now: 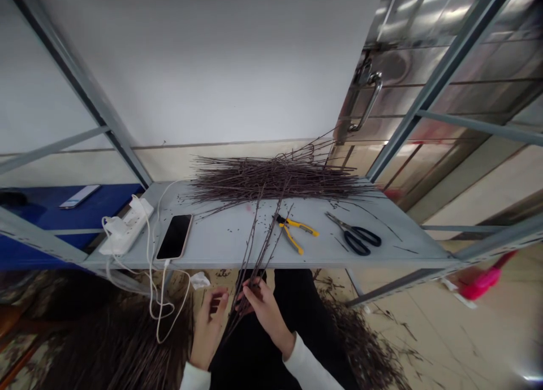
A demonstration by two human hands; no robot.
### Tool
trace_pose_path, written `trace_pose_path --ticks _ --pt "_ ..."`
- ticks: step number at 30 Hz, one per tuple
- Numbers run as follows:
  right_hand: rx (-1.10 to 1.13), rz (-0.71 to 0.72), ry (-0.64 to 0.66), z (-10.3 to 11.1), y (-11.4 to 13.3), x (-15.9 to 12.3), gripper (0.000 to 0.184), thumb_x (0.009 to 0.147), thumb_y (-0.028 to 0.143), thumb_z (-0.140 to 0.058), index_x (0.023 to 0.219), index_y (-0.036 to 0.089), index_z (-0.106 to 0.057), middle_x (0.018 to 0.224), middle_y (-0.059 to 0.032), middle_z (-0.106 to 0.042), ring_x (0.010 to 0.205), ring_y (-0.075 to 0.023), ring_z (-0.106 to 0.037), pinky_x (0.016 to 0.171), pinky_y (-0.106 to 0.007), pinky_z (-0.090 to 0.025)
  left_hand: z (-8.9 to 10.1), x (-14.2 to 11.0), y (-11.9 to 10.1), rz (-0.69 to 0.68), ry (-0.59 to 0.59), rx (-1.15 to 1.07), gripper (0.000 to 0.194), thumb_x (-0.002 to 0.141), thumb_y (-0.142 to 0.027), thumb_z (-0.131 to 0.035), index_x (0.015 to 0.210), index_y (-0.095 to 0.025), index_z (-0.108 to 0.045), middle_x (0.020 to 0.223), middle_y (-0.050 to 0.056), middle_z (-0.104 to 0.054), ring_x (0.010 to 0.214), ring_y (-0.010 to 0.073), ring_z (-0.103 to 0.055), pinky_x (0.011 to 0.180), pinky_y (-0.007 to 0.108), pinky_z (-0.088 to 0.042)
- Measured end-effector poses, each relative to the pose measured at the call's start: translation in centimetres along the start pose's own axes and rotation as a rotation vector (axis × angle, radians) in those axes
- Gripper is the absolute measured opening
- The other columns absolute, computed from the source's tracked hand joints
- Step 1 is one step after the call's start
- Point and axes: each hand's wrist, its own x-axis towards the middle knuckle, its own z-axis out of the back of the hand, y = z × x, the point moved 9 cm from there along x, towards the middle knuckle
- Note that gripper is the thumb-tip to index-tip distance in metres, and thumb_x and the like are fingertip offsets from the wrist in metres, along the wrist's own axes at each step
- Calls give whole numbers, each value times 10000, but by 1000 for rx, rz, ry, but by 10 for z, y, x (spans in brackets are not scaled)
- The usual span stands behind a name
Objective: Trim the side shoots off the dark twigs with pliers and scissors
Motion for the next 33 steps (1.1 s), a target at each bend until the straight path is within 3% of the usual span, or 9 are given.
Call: trace_pose_path --ticks 4,7,12,18,23,30,33 --pt "-13 -29 -15 0 -7 -3 552 625 646 -697 865 191 -497 653 23 -636 506 -147 -639 474 -259 -523 -17 26 -24 -48 55 18 376 781 -488 -596 991 -179 -634 895 76 -694 807 226 -647 720 330 -507" --pt "0 -36 -24 1 -5 -4 555 617 644 -705 864 191 -502 637 26 -634 466 -137 -620 446 -247 -507 -41 47 -44 -124 132 60 363 787 -465 -589 1016 -189 -646 930 72 -701 814 212 -642 732 329 -500" --pt "-46 -35 -63 8 3 -1 538 592 631 -727 815 175 -548 599 32 -613 436 -126 -594 438 -241 -492 -69 69 -52 -131 199 54 261 679 -423 -690 809 -197 -702 818 56 -737 740 225 -652 728 350 -498" --pt "-41 -78 -69 10 3 0 585 551 695 -699 758 179 -518 541 33 -605 388 -120 -567 388 -232 -459 -63 65 -51 -105 117 -61 265 693 -439 -684 738 -178 -686 669 29 -687 671 201 -622 673 314 -485" --pt "-19 -62 -110 12 3 -2 585 551 703 -695 765 196 -496 514 50 -576 364 -119 -545 353 -229 -436 -46 57 -50 -70 -10 -234 317 726 -485 -648 799 -177 -634 711 17 -657 682 165 -620 710 290 -499" --pt "-89 -62 31 6 -1 -3 567 605 679 -684 815 181 -514 611 28 -599 461 -115 -575 445 -240 -477 -62 49 -55 5 99 -372 367 679 -497 -705 778 -147 -656 606 2 -607 573 138 -581 593 266 -498" --pt "-189 -42 16 19 4 -3 608 641 706 -632 912 169 -547 735 -16 -632 563 -137 -612 453 -234 -474 -68 46 -57 27 116 -431 381 691 -519 -688 806 -161 -632 587 -30 -552 509 109 -529 490 230 -451"
